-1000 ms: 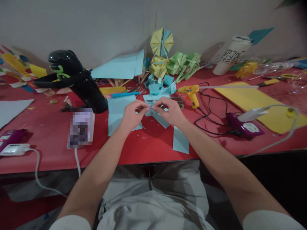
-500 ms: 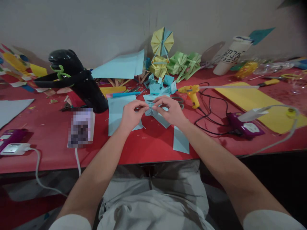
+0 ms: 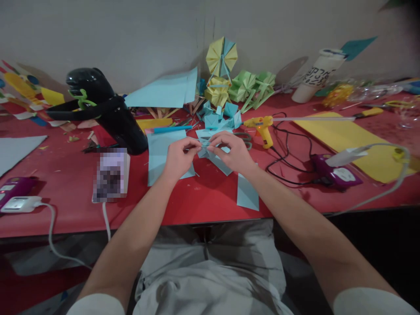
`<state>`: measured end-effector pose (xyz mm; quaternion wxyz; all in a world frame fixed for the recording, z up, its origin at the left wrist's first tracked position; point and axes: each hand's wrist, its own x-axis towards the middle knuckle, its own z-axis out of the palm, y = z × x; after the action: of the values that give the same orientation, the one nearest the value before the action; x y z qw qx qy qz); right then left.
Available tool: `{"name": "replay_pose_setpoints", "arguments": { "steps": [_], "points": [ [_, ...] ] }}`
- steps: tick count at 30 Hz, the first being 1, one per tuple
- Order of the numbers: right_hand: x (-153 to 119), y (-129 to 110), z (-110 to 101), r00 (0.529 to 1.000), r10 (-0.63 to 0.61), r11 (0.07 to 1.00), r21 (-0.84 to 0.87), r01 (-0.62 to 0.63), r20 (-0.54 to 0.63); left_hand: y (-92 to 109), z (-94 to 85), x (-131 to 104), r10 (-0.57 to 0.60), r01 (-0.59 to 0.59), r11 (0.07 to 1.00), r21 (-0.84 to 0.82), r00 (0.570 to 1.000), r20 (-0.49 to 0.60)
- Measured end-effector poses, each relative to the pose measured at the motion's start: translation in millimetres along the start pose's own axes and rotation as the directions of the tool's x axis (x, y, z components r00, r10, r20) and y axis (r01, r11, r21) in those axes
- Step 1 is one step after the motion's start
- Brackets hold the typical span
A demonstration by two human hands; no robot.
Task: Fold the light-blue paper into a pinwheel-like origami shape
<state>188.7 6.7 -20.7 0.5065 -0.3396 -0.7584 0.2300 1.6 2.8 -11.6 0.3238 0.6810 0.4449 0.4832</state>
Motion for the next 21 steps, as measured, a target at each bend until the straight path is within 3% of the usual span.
{"name": "replay_pose_setpoints", "arguments": {
  "steps": [12, 21],
  "points": [
    [0.1, 0.9, -0.4, 0.999, -0.015, 1.000, 0.005, 0.015, -0.033, -1.2, 0.5, -0.5, 0.028, -0.027, 0.999, -0.035, 0.998, 0.053],
    [-0.2, -0.3, 1.1, 1.000, -0.020, 1.000, 0.001, 0.020, 0.000, -3.0, 0.4, 0.3, -0.006, 0.006, 1.000, -0.007, 0.999, 0.032]
  ]
}}
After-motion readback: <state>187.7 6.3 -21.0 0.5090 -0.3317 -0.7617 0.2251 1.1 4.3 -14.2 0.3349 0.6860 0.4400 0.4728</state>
